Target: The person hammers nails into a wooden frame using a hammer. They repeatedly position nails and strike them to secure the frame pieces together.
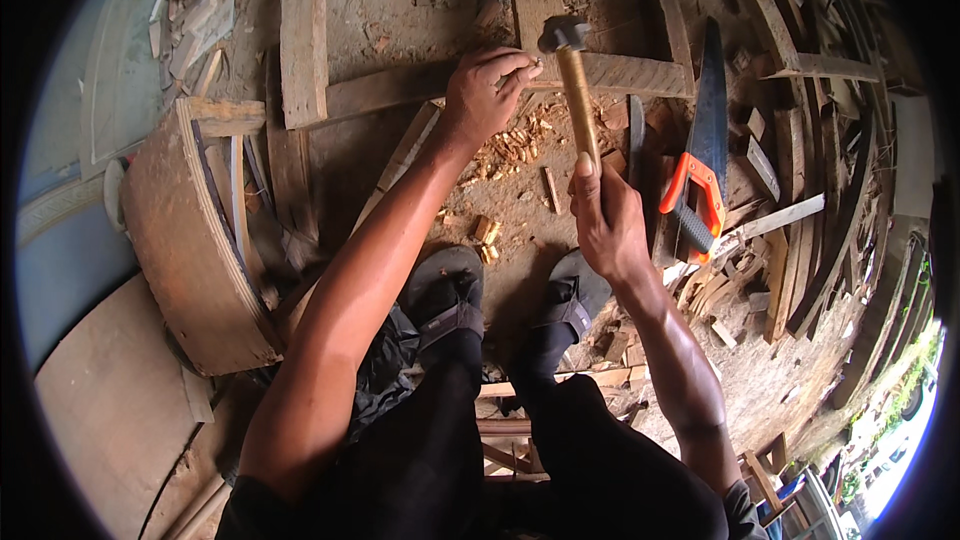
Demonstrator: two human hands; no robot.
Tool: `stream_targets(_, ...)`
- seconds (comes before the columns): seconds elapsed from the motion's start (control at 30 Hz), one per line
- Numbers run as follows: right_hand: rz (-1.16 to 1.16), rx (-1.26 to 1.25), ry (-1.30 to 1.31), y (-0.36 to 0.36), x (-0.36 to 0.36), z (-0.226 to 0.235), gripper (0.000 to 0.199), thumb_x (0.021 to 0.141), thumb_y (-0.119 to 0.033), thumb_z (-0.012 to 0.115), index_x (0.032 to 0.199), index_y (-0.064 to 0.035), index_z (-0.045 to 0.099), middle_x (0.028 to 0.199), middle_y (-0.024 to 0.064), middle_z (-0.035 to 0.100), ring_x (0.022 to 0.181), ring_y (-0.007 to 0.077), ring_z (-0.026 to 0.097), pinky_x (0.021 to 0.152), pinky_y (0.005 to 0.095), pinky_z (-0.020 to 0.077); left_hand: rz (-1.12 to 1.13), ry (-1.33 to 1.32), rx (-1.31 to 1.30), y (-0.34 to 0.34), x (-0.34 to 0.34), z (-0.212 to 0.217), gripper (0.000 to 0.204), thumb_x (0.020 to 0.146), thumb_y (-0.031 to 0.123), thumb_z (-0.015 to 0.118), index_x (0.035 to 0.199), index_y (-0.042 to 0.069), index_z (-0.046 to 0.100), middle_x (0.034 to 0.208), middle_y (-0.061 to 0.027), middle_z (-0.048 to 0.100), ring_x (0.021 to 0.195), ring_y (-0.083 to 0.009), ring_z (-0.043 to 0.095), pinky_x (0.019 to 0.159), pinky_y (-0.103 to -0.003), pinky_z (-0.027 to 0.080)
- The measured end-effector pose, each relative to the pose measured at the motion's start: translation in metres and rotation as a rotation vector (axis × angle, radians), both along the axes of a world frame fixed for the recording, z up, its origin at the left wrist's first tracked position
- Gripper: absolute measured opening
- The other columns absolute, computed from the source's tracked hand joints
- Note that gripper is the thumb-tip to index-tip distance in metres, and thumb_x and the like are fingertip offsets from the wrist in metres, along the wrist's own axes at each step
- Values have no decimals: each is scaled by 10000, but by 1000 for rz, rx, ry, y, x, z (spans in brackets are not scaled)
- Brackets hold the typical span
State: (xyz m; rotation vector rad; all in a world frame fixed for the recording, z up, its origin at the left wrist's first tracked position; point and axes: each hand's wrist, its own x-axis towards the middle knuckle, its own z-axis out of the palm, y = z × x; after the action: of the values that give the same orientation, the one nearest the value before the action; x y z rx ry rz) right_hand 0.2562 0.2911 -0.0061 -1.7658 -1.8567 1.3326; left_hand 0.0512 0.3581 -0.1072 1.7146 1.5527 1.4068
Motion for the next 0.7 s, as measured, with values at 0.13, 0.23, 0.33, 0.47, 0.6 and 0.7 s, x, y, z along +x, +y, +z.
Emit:
stream_targets(0.13,-24,31,167,-5,3,0,590,1082,-500,419,908,45,562,670,215,595,650,356,643,642,465,478,4,19,26,1,-1,-2,172,922,157,750,1005,7,752,967,-120,756,865,-246,739,756,-340,578)
stream_targets(0.23,-3,-8,60,0,2,2,557,1088,-472,422,914,40,555,657,193,582,612,333,615,621,455,469,-5,9,26,1,0,-1,171,924,153,749,1006,3,751,969,-116,758,864,-241,740,755,-331,580)
stream_targets(0.33,-28,9,131,-3,2,3,531,1092,-449,422,915,35,549,654,189,581,600,322,615,608,448,469,-1,-1,-2,-1,-1,-3,169,924,149,746,1013,6,752,975,-110,759,881,-235,742,766,-326,584)
stream_targets(0.47,3,46,142,-6,5,-2,542,1090,-460,415,918,34,559,640,164,575,599,295,610,594,442,462,-4,-8,18,1,-1,-4,171,924,149,747,1012,2,751,976,-110,758,884,-230,741,763,-324,583)
stream_targets(0.6,-20,-16,118,-4,5,0,565,1090,-476,410,904,36,559,634,173,559,601,297,606,595,448,459,6,-15,-42,-2,0,-2,174,922,147,750,1006,-6,749,972,-115,757,871,-233,739,757,-326,580)
stream_targets(0.7,-11,63,180,-10,6,2,579,1093,-485,394,903,35,562,633,177,555,592,289,586,596,450,454,-1,9,-5,1,-1,-2,174,920,150,753,1004,-3,751,970,-114,758,867,-236,739,760,-328,578)
